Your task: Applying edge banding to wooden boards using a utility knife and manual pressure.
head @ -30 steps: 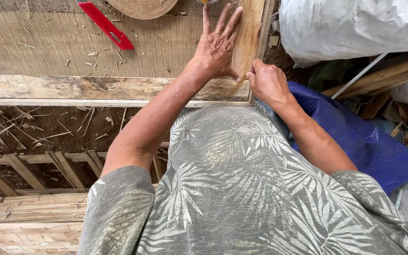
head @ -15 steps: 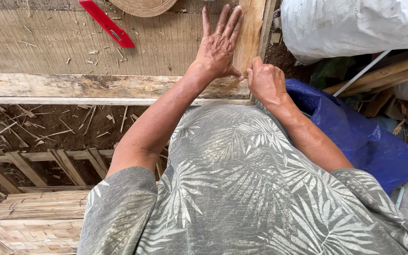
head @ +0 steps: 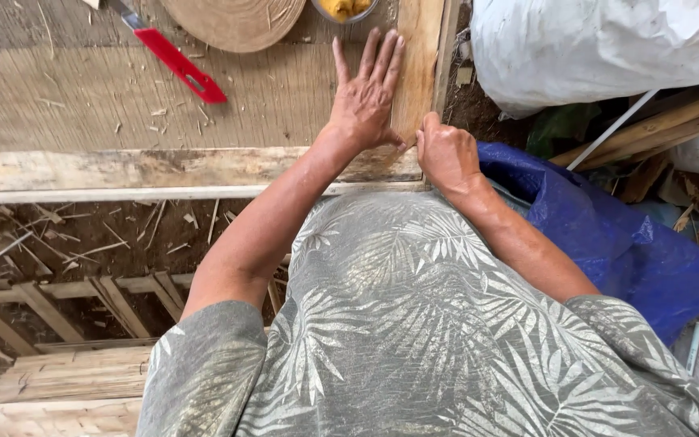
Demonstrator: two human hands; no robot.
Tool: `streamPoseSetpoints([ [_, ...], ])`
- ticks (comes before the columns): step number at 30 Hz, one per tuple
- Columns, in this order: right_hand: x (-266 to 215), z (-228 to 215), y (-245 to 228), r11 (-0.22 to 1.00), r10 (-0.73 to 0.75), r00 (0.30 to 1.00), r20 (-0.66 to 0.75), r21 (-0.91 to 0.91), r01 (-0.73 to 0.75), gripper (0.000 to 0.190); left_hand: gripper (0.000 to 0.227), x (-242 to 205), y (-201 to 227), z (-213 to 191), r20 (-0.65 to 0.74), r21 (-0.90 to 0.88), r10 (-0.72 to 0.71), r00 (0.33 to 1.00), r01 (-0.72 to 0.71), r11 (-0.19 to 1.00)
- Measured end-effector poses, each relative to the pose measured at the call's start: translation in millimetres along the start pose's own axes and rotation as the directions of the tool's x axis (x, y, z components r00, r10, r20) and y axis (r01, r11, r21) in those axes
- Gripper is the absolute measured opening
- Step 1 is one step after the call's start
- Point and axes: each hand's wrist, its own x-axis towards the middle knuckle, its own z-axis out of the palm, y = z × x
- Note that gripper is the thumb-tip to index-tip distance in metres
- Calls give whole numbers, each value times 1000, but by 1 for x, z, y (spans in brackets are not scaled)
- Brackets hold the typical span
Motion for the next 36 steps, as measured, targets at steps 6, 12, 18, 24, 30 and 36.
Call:
streamPoseSetpoints([
  [6,-3,-9,-5,999,-9,999,44,46,7,16,150,-7,4,1,85,-37,-37,996,40,999],
  [12,-1,-6,-2,999,0,1000,26,34,-1,18,133,-22,1,55,-161,-130,-58,985,37,991],
  [18,-3,-9,-1,999,-22,999,33,51,20,17,40,-64,4,94,-538,-113,-42,842,-23,993],
  [24,-2,-2,1,1000,-26,1000,17,5,25,19,18,-86,12,96,-627,-240,-83,775,-91,966],
  [30,-2,-2,1,1000,-28,1000,13,5,28,20,15,-88,13,97,-692,-240,-79,718,-125,963],
  [36,-2,1,2,1000,-23,1000,18,-17,24,19,18,-87,14,98,-725,-205,-48,687,-148,968],
])
